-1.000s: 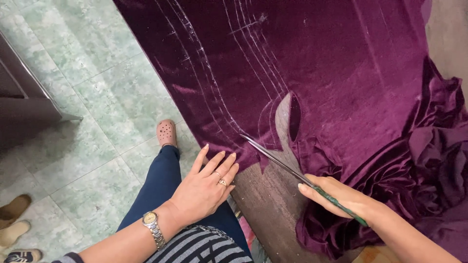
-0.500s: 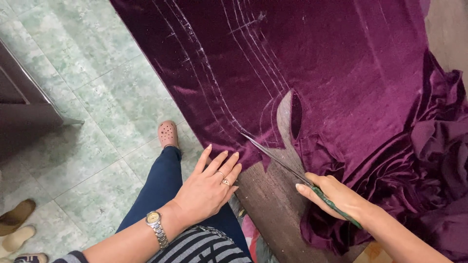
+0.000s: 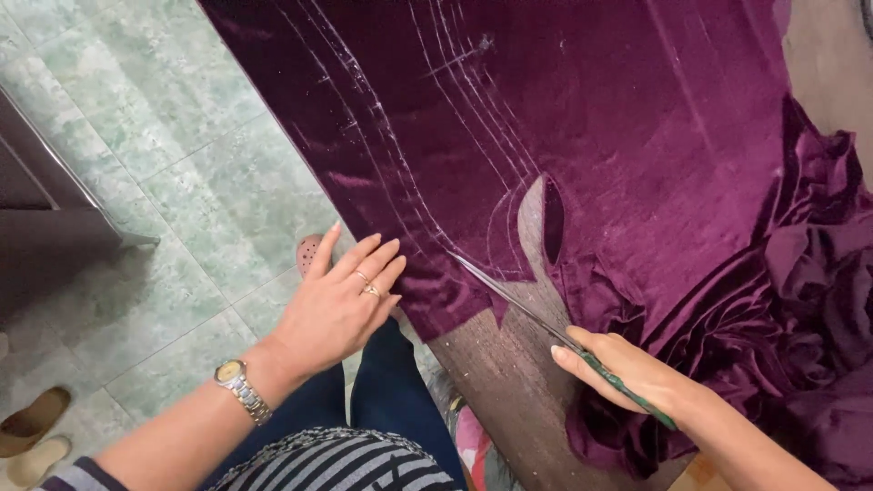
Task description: Cutting a pattern out of purple velvet fabric using large tailor scissors along chalk markings on a work table.
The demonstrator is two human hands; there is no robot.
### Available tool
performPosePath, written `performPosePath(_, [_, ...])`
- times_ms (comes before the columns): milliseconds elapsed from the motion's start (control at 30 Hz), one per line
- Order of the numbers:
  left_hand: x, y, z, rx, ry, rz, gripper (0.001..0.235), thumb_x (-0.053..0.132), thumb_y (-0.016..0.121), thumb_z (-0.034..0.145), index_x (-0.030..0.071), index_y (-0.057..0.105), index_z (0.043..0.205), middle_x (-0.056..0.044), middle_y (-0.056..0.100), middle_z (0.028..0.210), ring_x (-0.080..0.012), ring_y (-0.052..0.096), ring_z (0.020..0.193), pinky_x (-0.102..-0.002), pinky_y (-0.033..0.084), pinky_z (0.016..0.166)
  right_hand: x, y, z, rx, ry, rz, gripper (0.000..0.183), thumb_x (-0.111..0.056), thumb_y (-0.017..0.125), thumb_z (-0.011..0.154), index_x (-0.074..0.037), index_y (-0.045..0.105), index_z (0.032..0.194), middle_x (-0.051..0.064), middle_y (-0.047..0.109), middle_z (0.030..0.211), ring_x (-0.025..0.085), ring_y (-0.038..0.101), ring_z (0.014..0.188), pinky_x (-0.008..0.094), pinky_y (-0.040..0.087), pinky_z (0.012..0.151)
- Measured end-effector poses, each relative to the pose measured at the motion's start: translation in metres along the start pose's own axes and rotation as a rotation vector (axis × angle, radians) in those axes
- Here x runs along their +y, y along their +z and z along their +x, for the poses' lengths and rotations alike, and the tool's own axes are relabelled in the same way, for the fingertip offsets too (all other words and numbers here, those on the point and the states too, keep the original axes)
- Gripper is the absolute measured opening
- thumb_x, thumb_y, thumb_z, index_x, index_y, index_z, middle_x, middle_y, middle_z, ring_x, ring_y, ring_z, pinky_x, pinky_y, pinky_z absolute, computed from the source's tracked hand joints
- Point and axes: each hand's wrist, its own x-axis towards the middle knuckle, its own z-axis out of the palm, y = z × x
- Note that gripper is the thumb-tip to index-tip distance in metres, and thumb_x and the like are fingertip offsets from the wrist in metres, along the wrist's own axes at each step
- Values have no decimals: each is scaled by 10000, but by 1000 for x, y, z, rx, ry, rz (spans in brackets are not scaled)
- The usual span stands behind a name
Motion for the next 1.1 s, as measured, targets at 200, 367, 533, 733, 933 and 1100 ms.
performPosePath(200, [-5,6,-1,10,42,-25,378,331,529,955,79,647,1211,-99,597,1310,-285,539,1226,-565,243,1136,-4,7,4,36,-25,27,386,-435,436,998,-133,448,758,-50,406,657,96,385,587,285,371,578])
performPosePath(367, [-5,4,-1,1,46,-8,392,339,512,960,75,639,1221,-97,602,1301,-284,536,1225,-562,244,1139,-3,10,4,32,-37,66,388,-430,436,1002,-133,424,753,-55,391,685,93,373,607,279,369,578])
performPosePath(533, [-5,5,-1,1,49,-4,389,331,516,958,72,636,1223,-101,598,1304,-287,535,1221,-559,257,1133,0,13,6,22,-44,125,386,-433,427,998,-131,437,758,-57,396,731,93,385,665,269,390,622])
performPosePath(733, [-5,7,-3,-7,45,-5,398,335,515,957,77,628,1238,-98,582,1325,-282,528,1221,-555,248,1138,-5,13,4,12,-45,142,392,-443,417,997,-134,431,755,-52,396,726,93,377,661,265,384,616])
performPosePath(933, [-6,5,-2,-30,54,4,410,335,506,960,75,616,1258,-103,571,1343,-289,518,1236,-559,247,1140,-3,18,4,56,-46,222,385,-405,485,998,-144,430,719,-56,349,705,89,342,630,267,346,570])
performPosePath(1100, [-7,4,-2,-43,52,-7,419,338,500,956,80,607,1269,-99,570,1344,-285,515,1240,-546,240,1143,2,19,1,23,-89,93,386,-438,401,999,-134,429,763,-62,428,732,89,408,667,277,388,627])
